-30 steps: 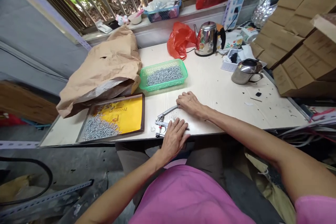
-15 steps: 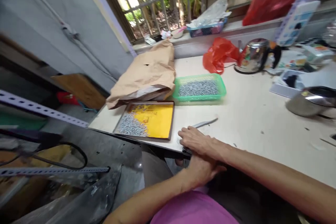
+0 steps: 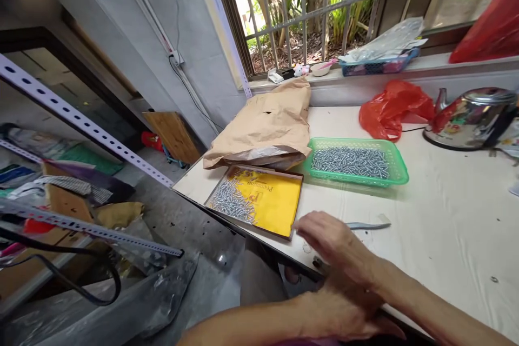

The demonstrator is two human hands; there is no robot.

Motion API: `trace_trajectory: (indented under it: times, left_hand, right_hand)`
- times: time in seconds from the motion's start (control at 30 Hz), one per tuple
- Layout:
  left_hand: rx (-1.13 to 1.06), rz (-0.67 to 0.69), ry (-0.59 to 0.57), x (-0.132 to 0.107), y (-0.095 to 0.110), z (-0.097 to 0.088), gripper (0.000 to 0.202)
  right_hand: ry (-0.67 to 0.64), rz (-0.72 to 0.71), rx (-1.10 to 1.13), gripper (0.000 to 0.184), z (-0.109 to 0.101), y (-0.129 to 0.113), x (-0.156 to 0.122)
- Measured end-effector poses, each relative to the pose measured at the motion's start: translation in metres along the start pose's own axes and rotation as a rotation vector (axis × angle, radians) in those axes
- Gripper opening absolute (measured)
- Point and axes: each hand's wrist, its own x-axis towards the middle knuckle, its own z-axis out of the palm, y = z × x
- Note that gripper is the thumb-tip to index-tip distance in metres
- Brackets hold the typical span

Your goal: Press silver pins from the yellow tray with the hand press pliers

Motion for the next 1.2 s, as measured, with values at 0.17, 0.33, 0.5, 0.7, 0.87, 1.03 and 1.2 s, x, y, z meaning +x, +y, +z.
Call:
trace_trajectory:
  times: [0.17, 0.33, 0.5, 0.7, 0.87, 1.03, 1.2]
  left_hand:
    - [-0.011, -0.201, 0.210, -0.027, -0.051, -0.051, 0.028]
    - [0.163, -0.812, 0.420, -0.056, -0.163, -0.111, 0.026]
    - [0.286, -1.003, 0.267, -0.074, -0.245, -0.129, 0.023]
    - [0.143, -0.989, 0.184, -0.077, -0.269, -0.119, 0.022]
    - [0.075, -1.008, 0.207, -0.076, -0.274, -0.123, 0.020]
    - [-0.195, -1.020, 0.371, -0.078, -0.236, -0.123, 0.015]
    - [-0.730, -1.025, 0.524, -0.086, -0.187, -0.109, 0.022]
  right_hand:
    - [0.635, 0.197, -0.055, 0.016, -0.059, 0.032, 0.031]
    - [0.644, 0.491, -0.175, 0.027, -0.084, 0.111, 0.032]
    - [0.262, 0.456, -0.250, 0.042, -0.058, 0.155, 0.008]
    - [0.276, 0.377, -0.227, 0.035, -0.030, 0.123, -0.001]
    - [0.257, 0.278, 0.010, 0.029, -0.013, 0.090, 0.027]
    - [0.243, 0.326, 0.370, 0.020, 0.030, 0.052, 0.081]
    - [0.167, 0.432, 0.595, 0.018, 0.076, 0.020, 0.125]
